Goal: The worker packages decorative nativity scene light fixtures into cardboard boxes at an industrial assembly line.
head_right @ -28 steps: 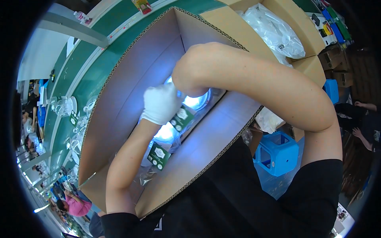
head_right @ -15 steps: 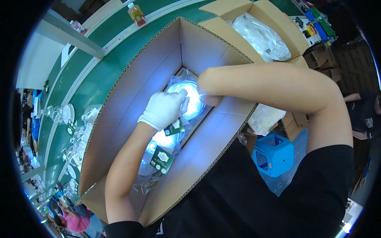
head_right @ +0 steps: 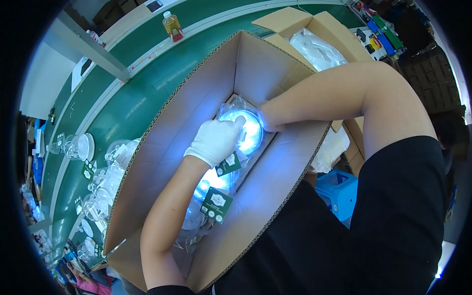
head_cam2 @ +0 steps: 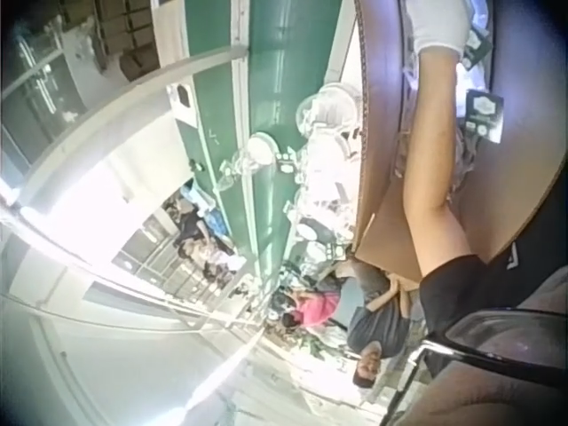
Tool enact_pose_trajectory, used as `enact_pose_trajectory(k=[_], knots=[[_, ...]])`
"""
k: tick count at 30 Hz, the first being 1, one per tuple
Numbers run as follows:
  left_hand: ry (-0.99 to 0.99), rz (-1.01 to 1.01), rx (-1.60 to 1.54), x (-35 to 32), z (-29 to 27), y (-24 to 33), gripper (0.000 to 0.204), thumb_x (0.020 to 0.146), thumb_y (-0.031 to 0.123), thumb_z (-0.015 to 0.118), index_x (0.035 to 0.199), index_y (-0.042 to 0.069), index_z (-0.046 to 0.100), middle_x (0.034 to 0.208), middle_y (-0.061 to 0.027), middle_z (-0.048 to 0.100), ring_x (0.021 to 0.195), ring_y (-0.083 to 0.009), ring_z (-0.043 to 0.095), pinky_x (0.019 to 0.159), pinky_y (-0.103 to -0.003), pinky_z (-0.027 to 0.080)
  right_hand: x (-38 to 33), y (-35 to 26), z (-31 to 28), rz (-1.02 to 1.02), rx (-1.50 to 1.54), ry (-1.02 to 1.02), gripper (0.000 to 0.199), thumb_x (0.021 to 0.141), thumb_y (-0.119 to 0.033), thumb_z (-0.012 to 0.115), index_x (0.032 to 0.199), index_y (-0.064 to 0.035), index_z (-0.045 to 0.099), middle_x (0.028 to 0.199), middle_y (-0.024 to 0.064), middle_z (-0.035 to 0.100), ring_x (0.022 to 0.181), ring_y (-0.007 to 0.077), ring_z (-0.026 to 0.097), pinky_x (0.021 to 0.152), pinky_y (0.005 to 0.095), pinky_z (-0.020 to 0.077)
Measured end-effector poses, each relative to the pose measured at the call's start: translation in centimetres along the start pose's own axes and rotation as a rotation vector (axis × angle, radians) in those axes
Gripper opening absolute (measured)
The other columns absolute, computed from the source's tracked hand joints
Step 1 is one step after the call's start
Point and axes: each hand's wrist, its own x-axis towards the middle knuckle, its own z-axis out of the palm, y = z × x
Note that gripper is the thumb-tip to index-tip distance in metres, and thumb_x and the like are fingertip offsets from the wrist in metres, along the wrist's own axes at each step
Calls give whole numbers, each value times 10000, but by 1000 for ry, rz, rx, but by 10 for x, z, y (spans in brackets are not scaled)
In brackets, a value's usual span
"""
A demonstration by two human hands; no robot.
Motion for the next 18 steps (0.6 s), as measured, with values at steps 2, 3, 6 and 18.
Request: enact_pose_trajectory(k=[2,3,6,18], knots=[[-2,5,-7,0,-3,1,159,920,202,591,1017,77,579,743,-155,699,695,-353,702,621,-481,540,8,-5,9,-42,43,-53,436,915,-435,630,1273,-192,686,1263,10,682,1212,219,608,1079,372,445],[-7,2,-8,1,-4,2,160,915,199,594,1016,77,581,740,-153,699,693,-352,702,622,-480,540,14,-5,11,-43,51,-56,436,915,-435,630,1273,-192,686,1263,10,682,1212,219,608,1079,372,445],[-21,17,5,4,-9,5,180,921,222,596,1020,73,586,739,-149,699,687,-349,702,622,-476,541,29,-4,36,95,63,-18,298,941,-178,570,1193,-187,729,1226,30,698,1161,227,641,1009,405,508],[36,96,56,16,10,11,222,952,284,550,999,79,622,668,-145,673,595,-342,671,568,-463,534,-60,-16,-19,52,233,-30,278,852,-241,697,1102,-139,762,1128,51,734,1085,249,682,855,406,558]])
